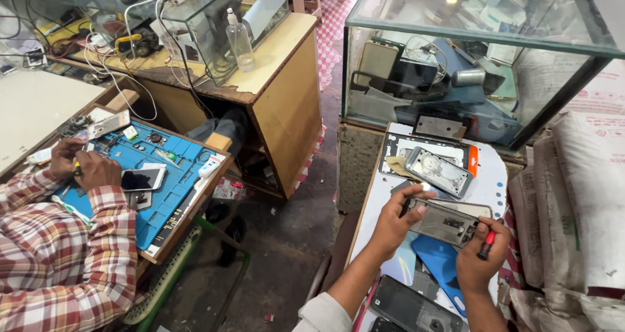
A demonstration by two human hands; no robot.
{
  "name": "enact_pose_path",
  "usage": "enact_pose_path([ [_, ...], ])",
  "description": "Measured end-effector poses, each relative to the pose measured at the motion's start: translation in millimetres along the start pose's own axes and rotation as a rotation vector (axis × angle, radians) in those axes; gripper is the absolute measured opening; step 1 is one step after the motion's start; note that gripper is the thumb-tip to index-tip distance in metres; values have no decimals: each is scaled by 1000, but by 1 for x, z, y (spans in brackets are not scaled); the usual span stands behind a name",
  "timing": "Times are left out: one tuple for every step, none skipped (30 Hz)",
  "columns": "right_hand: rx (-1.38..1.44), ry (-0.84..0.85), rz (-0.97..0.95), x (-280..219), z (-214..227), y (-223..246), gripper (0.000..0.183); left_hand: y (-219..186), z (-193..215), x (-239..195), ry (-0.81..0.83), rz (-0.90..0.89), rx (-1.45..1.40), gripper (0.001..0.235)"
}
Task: The person uses a red-handled screwdriver to work on the internal components of a disassembled mobile phone. They repeatedly pry and adjust parts within the phone's chassis while holding it in their left hand. Another person sits nearby working on a separate circuit board.
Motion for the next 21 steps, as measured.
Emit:
enact_pose_path([
  [-6, -8, -2, -1, 2, -1, 20, 10, -4, -2, 39, 62, -31, 47],
  [-13, -17, -4, -2, 4, -2, 20, 13, -6, -4, 65, 80, -41, 47],
  [-14, -26, -3, -2, 4, -2, 20, 15, -8, -3, 91, 93, -48, 47],
  [-24, -23, -2, -1, 4, -2, 20, 16, -11, -2, 117, 106, -55, 47],
  [-30, -22, -3, -1, 4, -2, 20, 21, -14, -2, 140, 148, 2, 44],
  [-35, -21, -3, 1, 3, -2, 19, 27, -18, -2, 162, 190, 59, 41],
  [-29, -37, -19, 0, 5, -3, 20, 33, -18, -5, 179, 237, 119, 40],
  [-22, -53, -34, 1, 6, -4, 20, 40, -19, -8, 192, 314, 50, 39],
  [-16, -63, -46, 2, 8, -5, 20, 48, -21, -11, 199, 387, -25, 38],
  [-44, -60, -5, 1, 8, 0, 21, 55, -22, -15, 207, 460, -101, 37],
  [-74, -62, 42, 2, 9, 6, 22, 56, -21, -13, 206, 441, -96, 38],
  [-104, -63, 88, 3, 9, 12, 22, 56, -19, -11, 206, 422, -92, 39],
  [-85, -52, 78, 5, 9, 13, 24, 57, -17, -9, 208, 404, -89, 40],
  [-67, -41, 68, 5, 7, 13, 26, 56, -16, -7, 212, 383, -141, 41],
  [-48, -31, 55, 4, 5, 14, 27, 54, -12, -6, 215, 364, -192, 42],
  [26, -30, -10, 5, 3, 9, 31, 52, -9, -3, 218, 345, -242, 42],
  [99, -27, -78, 5, 2, 3, 35, 54, -2, -2, 174, 353, -268, 42],
  [173, -23, -146, 4, -1, -4, 39, 56, 4, 1, 130, 361, -293, 42],
  [182, -20, -118, 4, 0, -3, 41, 59, 9, 1, 85, 370, -320, 42],
  [192, -18, -91, 3, 0, -3, 43, 58, 12, 2, 70, 366, -355, 42],
  [202, -17, -62, 3, 1, -3, 45, 58, 13, 4, 58, 361, -391, 42],
])
Point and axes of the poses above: each hand's wrist, its own x-axis towards the middle knuckle, its own z-axis out of the back of the hand, y = z × x, the point moved 10 cm from there along x, towards the middle knuckle, and after that the axes turned 7 degrees about -y, right-handed, at the moved point
